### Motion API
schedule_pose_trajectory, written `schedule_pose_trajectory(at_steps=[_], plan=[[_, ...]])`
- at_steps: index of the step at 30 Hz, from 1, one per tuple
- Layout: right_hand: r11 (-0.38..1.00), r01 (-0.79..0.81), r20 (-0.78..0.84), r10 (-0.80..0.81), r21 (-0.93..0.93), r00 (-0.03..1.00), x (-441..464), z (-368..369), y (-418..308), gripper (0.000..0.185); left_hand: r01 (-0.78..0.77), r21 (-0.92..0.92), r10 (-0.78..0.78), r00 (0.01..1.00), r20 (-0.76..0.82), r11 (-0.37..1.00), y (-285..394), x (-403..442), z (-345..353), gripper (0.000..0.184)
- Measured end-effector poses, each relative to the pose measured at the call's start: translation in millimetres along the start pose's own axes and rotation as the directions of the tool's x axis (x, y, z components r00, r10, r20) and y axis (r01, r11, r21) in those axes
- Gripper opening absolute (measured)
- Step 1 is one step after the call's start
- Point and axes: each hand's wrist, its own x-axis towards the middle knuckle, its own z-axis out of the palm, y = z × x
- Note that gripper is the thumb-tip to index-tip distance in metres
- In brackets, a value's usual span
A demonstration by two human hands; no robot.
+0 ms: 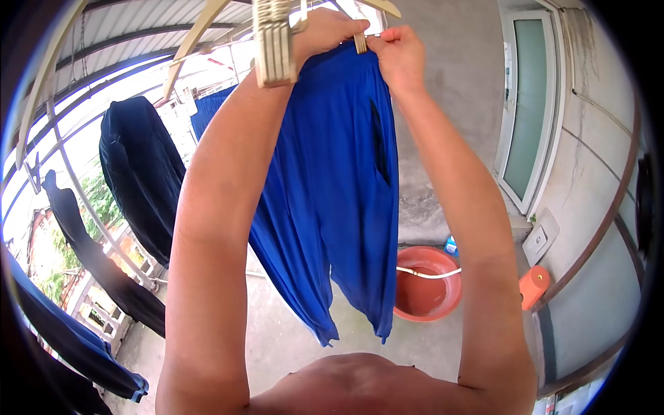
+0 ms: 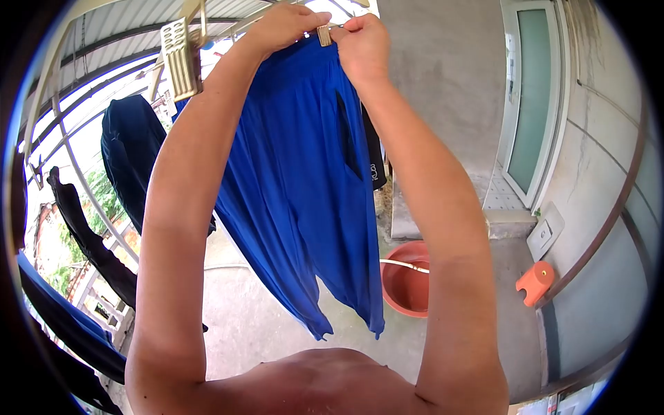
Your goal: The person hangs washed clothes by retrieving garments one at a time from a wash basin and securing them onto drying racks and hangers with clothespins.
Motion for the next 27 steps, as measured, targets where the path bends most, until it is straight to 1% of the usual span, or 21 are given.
schedule_pose_trajectory(at_steps=[1,2,4,5,6,7,8,10,12,14,15,17,19,20,21,22,23,24,25,26,27], plan=[[1.000,0.016,0.015,-0.016,-0.002,1.000,0,-2,0,0.023,-0.058,0.051,0.060,0.997,-0.042,0.997,1,-4,4,0.061],[1.000,0.027,0.031,-0.027,-0.002,0.999,0,-5,1,0.023,-0.061,0.138,0.074,0.993,-0.091,0.989,18,-22,-5,0.052],[0.999,0.051,0.024,-0.050,-0.014,0.998,-3,-12,17,0.023,-0.011,0.310,0.177,0.841,-0.511,0.951,52,-56,-12,0.026],[0.996,0.084,0.012,-0.084,-0.030,0.996,-2,-16,24,0.024,-0.072,0.222,0.124,0.965,-0.231,0.972,42,-56,-36,0.037],[0.999,0.042,0.008,-0.042,0.022,0.999,-7,-25,29,0.024,-0.063,-0.096,0.031,0.953,-0.301,0.993,53,-80,-52,0.044],[0.997,-0.005,0.009,0.004,0.073,1.000,-16,-36,33,0.025,-0.033,0.004,0.031,0.883,-0.468,0.999,56,-97,-57,0.034],[0.996,-0.053,0.022,0.052,0.067,0.998,-25,-47,37,0.024,-0.341,0.010,0.286,0.773,-0.567,0.940,32,-112,-58,0.027],[0.993,-0.088,0.079,0.081,0.078,0.994,-59,-71,54,0.021,0.104,0.006,-0.086,0.847,-0.525,0.995,45,-187,-81,0.025],[0.993,-0.082,0.145,0.069,0.083,0.987,-100,-91,78,0.017,0.128,-0.142,-0.184,0.832,-0.523,0.982,31,-262,-87,0.018],[0.989,-0.137,0.184,0.124,0.059,0.975,-144,-113,100,0.015,0.348,-0.236,-0.416,0.827,-0.378,0.907,16,-354,-87,0.014],[0.984,-0.178,0.207,0.170,0.022,0.963,-169,-127,110,0.013,0.467,-0.398,-0.593,0.748,-0.298,0.789,7,-412,-77,0.013],[0.932,-0.335,0.254,0.360,-0.138,0.898,-224,-160,153,0.011,0.826,-0.040,-0.827,0.558,-0.070,0.562,17,-528,-70,0.014],[0.825,-0.411,0.355,0.546,-0.389,0.759,-302,-207,219,0.009,0.916,-0.073,-0.916,0.398,0.038,0.395,45,-672,-50,0.019],[0.778,-0.368,0.439,0.602,-0.509,0.667,-343,-229,232,0.009,0.943,0.148,-0.950,0.280,0.139,0.300,81,-730,-52,0.023],[0.541,-0.441,0.405,0.837,-0.716,0.368,-376,-243,217,0.010,0.986,0.079,-0.980,0.131,0.149,0.144,120,-790,-51,0.026],[0.272,-0.395,0.277,0.960,-0.877,0.044,-409,-260,198,0.012,0.993,-0.019,-0.974,-0.112,0.196,-0.118,165,-838,-53,0.026],[0.345,-0.127,0.359,0.927,-0.930,-0.108,-451,-282,191,0.027,0.970,0.005,-0.951,-0.240,0.195,-0.244,213,-895,-57,0.029],[0.619,0.309,0.588,0.784,-0.722,-0.197,-504,-316,218,0.028,0.956,0.088,-0.943,-0.290,0.164,-0.279,266,-945,-62,0.030],[0.623,0.460,0.448,0.779,-0.632,-0.440,-546,-334,209,0.031,0.941,0.122,-0.934,-0.330,0.139,-0.314,325,-975,-72,0.030],[0.529,0.485,0.273,0.820,-0.697,-0.503,-575,-334,177,0.026,0.895,0.138,-0.891,-0.440,0.112,-0.424,382,-1002,-83,0.028],[0.519,0.496,0.251,0.823,-0.696,-0.510,-601,-332,140,0.024,0.845,0.156,-0.840,-0.530,0.116,-0.511,432,-1018,-93,0.028]])
